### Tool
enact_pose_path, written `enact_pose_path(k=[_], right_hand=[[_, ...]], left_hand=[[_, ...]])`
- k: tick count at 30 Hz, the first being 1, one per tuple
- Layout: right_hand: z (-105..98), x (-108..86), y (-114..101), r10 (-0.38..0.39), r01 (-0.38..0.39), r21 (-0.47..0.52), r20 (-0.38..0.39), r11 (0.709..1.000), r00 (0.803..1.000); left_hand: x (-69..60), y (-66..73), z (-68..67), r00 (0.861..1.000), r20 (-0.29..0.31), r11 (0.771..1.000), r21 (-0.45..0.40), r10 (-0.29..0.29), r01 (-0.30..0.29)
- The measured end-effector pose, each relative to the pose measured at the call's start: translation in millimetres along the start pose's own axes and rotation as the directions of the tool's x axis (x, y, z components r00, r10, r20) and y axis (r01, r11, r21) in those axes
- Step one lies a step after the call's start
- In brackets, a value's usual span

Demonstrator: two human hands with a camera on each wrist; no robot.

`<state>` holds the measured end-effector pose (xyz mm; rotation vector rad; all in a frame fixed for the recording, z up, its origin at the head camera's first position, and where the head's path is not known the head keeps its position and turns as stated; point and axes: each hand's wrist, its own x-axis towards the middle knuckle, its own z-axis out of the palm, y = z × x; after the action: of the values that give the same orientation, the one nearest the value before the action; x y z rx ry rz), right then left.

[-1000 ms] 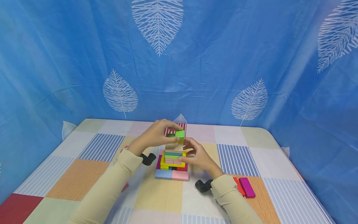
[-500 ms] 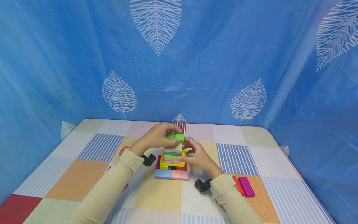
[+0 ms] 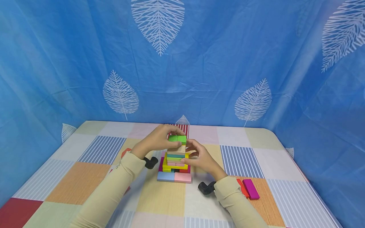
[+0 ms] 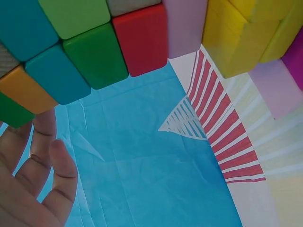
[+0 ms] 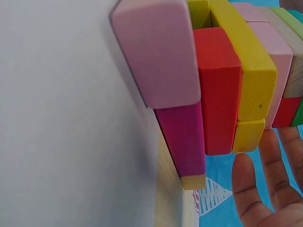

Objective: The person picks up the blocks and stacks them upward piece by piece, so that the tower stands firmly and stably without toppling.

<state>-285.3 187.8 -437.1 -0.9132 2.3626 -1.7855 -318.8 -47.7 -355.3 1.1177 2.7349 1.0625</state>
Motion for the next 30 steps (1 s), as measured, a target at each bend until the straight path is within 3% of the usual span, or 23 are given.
enact_pose_path(k=[4,8,13,17,24,26,30], right_hand=[[1,0.3,-1,-0.001,0.001,-0.002,-0.001,1.000,1.000],[1,0.7,0,-0.001,0.001,-0.001,-0.001,1.000,1.000],[1,0.8,0,0.016,-0.016,0.000,-0.009,1.000,1.000],[1,0.7,0,0.024,-0.024,0.001,-0.010,1.000,1.000],[1,0.3,-1,0.025,-0.025,-0.008,-0.005,1.000,1.000],[1,0.2,-1,0.023,-0.023,-0.009,-0.003,1.000,1.000],[1,0.8,0,0.018,-0.018,-0.013,-0.002,1.000,1.000]], left_hand=[[-3.9,-2.4,-3.3,1.000,0.003,1.000,0.000,-0.012,0.012],[-17.1,-4.5,-14.9,1.000,-0.007,1.000,-0.007,-0.029,0.029],[-46.8,-10.4,-33.7,0.998,-0.050,0.999,-0.031,-0.047,0.045],[-74.3,-21.8,-40.0,0.997,-0.040,0.997,-0.040,-0.072,0.071],[-119.8,-47.9,-37.5,0.992,0.104,0.992,-0.104,-0.066,0.076],[-132.2,-51.3,-38.1,0.985,0.159,0.989,-0.120,-0.061,0.081],[-156.6,-51.8,-43.5,0.959,0.261,0.977,-0.147,-0.114,0.156]])
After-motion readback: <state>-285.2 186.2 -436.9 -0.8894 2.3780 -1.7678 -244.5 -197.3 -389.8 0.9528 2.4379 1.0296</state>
